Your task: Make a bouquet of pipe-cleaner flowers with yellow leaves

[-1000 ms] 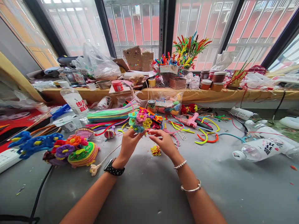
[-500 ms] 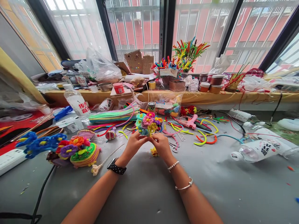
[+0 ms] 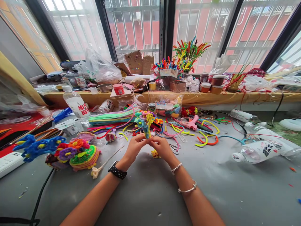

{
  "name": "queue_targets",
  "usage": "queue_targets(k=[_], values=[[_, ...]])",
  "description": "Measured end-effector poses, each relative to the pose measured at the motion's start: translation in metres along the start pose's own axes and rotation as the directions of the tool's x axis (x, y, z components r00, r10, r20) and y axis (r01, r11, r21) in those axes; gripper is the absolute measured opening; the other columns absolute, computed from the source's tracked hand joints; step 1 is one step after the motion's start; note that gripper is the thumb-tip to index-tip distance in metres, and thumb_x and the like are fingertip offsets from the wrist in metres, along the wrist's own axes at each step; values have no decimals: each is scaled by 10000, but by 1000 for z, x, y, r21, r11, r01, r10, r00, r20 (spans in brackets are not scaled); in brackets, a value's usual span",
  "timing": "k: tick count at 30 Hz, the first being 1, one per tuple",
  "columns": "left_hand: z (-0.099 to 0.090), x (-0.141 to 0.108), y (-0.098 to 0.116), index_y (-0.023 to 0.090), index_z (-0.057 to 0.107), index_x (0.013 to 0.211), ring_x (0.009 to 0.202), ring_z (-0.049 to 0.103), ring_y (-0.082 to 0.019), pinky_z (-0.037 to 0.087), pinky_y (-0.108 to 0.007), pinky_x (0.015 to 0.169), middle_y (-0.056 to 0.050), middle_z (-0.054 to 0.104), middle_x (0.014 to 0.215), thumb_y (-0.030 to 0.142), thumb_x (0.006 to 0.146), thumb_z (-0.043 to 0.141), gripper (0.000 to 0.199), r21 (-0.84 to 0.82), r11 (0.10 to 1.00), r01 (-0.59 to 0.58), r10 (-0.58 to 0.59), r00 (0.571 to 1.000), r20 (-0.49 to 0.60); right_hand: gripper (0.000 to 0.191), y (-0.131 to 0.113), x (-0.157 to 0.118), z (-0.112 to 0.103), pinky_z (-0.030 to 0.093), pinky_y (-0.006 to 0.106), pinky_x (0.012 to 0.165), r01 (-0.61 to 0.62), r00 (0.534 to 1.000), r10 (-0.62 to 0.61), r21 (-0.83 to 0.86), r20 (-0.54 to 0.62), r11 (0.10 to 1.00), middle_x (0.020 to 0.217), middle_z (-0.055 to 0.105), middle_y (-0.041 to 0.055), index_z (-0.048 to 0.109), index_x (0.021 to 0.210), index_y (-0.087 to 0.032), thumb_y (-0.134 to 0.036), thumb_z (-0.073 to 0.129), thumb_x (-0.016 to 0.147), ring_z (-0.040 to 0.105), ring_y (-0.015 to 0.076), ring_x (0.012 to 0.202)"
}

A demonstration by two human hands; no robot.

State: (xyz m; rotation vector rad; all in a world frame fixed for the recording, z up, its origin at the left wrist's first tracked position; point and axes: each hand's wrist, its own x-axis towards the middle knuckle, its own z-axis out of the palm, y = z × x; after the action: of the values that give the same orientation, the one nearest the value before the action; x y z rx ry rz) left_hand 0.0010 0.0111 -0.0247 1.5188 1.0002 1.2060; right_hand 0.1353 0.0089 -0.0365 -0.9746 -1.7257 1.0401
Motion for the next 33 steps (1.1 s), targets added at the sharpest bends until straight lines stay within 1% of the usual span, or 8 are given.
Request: queue_targets(k=[4, 8, 12, 15, 20, 23, 28, 33], values=[[1, -1, 4, 142, 664, 694, 654, 496, -113, 412, -207, 577, -12, 558, 677, 363, 661, 604, 232, -32, 998, 50, -51, 999, -14, 273, -3, -2, 2, 420, 317, 757, -48, 997, 45, 59, 61, 997, 866, 677, 19, 689, 851, -213, -404, 520, 754, 587, 208, 851], [2, -3, 5, 130, 617, 627, 536, 442, -82, 362, -194, 506, 25, 489, 547, 367, 664, 601, 241, -98, 991, 94, -95, 995, 0, 270, -3, -3, 2, 429, 311, 736, -104, 993, 97, 94, 71, 990, 812, 677, 30, 690, 800, -188, -398, 530, 745, 590, 196, 809], [2, -3, 5, 126, 609, 656, 513, 431, -77, 340, -195, 491, 28, 492, 543, 336, 658, 610, 210, -140, 981, 136, -133, 991, 35, 271, -2, -3, 1, 427, 296, 708, -133, 989, 126, 86, 82, 987, 797, 667, 38, 681, 793, -174, -386, 519, 753, 577, 179, 768], [0, -2, 5, 132, 623, 698, 546, 433, -80, 336, -194, 513, 23, 510, 582, 293, 667, 598, 166, -145, 980, 137, -122, 987, 109, 275, -1, -3, 1, 421, 278, 686, -130, 989, 124, 73, 76, 989, 756, 652, 36, 673, 762, -166, -388, 511, 756, 564, 165, 735], [-2, -2, 7, 142, 607, 626, 535, 405, -75, 315, -192, 507, 34, 473, 542, 304, 689, 571, 177, -125, 986, 113, -92, 982, 167, 312, 0, -3, 0, 414, 266, 647, -160, 984, 151, 91, 95, 983, 732, 643, 41, 658, 719, -151, -426, 513, 750, 558, 161, 711], [-1, -2, 8, 139, 591, 573, 528, 421, -79, 327, -196, 506, 32, 489, 525, 328, 664, 591, 209, -101, 988, 120, -108, 987, 115, 309, -1, -4, -2, 410, 269, 655, -171, 981, 164, 61, 105, 983, 754, 649, 38, 668, 775, -155, -424, 517, 750, 560, 165, 722], [-3, 0, 5, 131, 632, 608, 587, 487, -106, 384, -217, 567, 9, 565, 579, 332, 605, 642, 201, -15, 993, 116, -117, 991, -73, 298, -1, -4, -6, 404, 268, 668, -170, 978, 170, -7, 124, 985, 815, 651, 35, 671, 866, -165, -401, 561, 721, 558, 173, 757], [-4, 1, 3, 147, 671, 671, 630, 538, -123, 443, -256, 659, 8, 610, 605, 326, 586, 666, 198, -132, 980, 146, -160, 982, -104, 294, -2, -3, -7, 386, 241, 579, -211, 973, 214, -40, 82, 977, 755, 637, 30, 667, 826, -152, -403, 594, 691, 532, 141, 658]])
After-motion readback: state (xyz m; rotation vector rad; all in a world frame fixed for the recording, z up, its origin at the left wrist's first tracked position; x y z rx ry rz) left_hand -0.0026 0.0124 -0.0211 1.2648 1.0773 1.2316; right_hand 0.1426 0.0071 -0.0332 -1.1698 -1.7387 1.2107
